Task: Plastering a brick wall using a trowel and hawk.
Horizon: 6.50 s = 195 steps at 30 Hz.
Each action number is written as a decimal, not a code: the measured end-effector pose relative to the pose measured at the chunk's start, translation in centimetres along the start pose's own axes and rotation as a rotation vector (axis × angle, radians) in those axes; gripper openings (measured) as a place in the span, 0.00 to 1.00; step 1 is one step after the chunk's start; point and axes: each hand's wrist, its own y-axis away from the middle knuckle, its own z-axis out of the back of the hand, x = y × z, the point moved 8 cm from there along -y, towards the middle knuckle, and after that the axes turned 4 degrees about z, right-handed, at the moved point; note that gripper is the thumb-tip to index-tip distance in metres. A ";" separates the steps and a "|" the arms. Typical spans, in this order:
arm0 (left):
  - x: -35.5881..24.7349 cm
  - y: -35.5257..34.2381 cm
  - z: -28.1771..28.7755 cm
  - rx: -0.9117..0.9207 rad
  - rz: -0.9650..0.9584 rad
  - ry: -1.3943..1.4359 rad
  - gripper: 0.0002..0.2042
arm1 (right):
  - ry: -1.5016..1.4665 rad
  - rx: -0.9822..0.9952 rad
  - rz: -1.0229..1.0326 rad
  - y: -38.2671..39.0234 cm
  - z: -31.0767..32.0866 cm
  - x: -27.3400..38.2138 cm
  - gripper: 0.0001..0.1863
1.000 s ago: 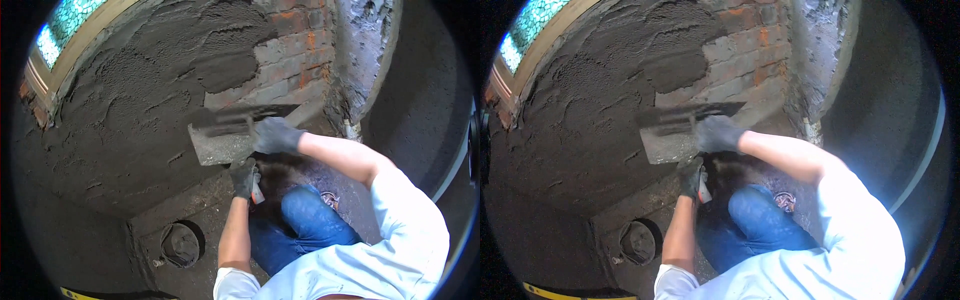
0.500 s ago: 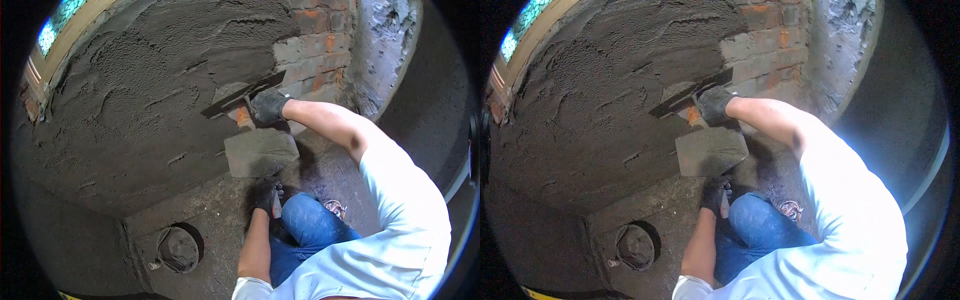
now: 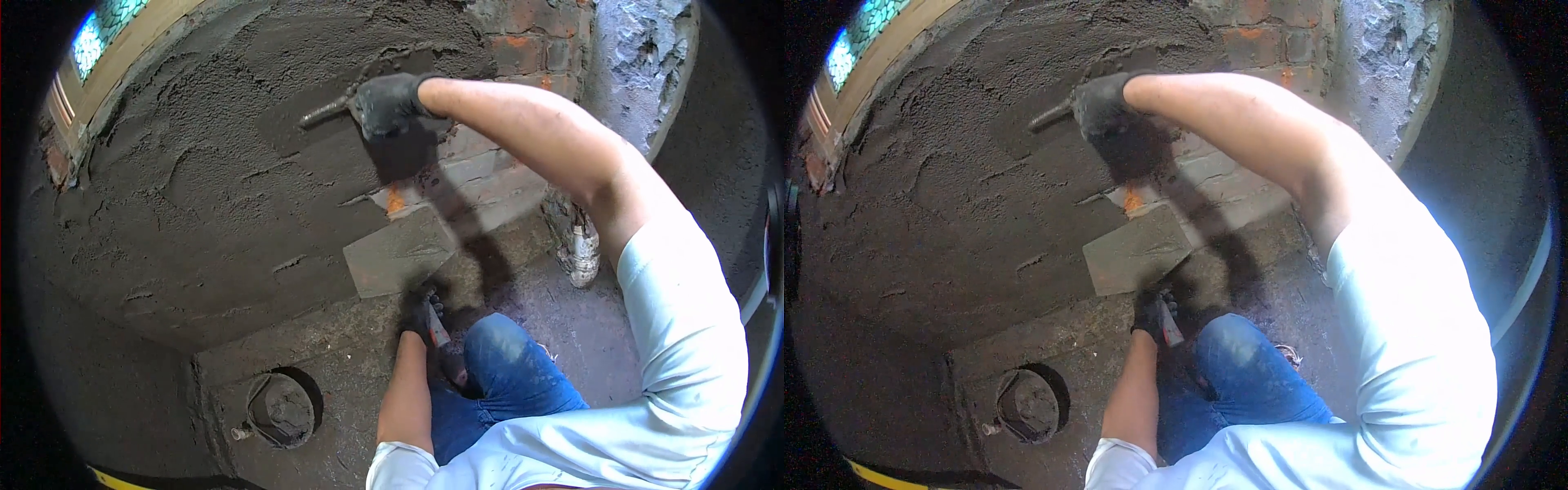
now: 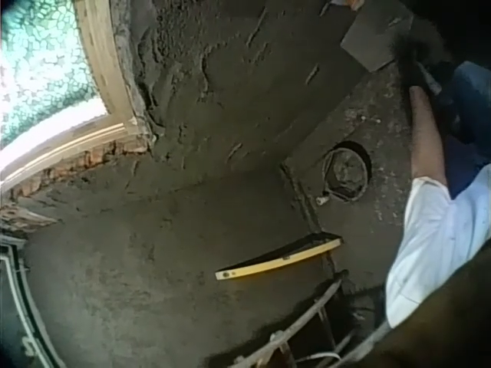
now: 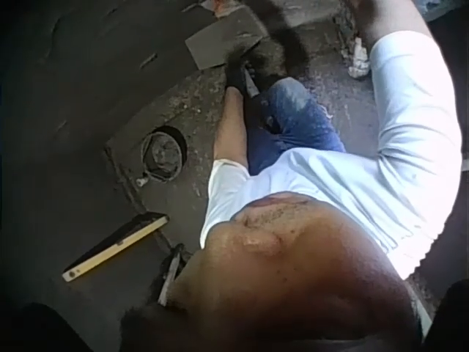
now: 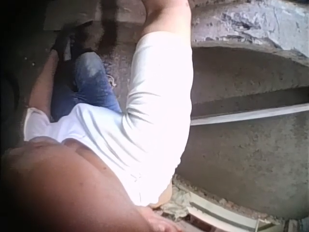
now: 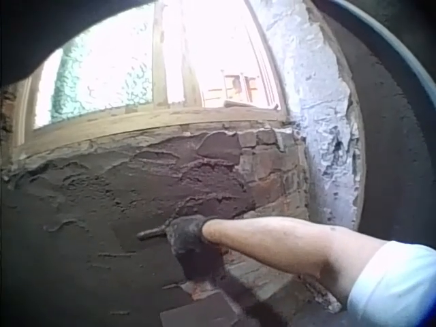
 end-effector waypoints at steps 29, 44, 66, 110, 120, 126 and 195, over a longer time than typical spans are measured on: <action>-2.6 2.5 -4.6 0.043 -0.136 -0.189 0.07 | 0.217 -0.503 -0.457 16.8 5.6 -10.8 0.16; -4.5 6.7 -1.3 -0.127 -0.237 -0.081 0.06 | -0.187 -0.127 -0.231 16.1 -15.7 7.5 0.14; -18.8 21.9 -1.2 -0.207 -1.339 -1.152 0.05 | 0.292 -0.440 0.016 10.1 -1.4 7.1 0.22; -8.7 14.6 2.2 -0.146 -0.317 -0.161 0.08 | 0.142 -0.761 -0.058 -0.4 9.4 2.1 0.05; -7.9 11.8 2.2 -0.095 -0.257 -0.062 0.07 | 0.090 -0.299 -0.014 6.8 12.1 -5.6 0.03; -8.1 13.8 2.8 -0.103 -0.330 -0.041 0.07 | 0.375 -0.605 0.248 14.4 6.4 -8.3 0.06; 26.3 34.4 44.6 -0.972 -0.438 0.989 0.09 | 0.068 -0.052 0.902 -12.6 -23.8 52.5 0.15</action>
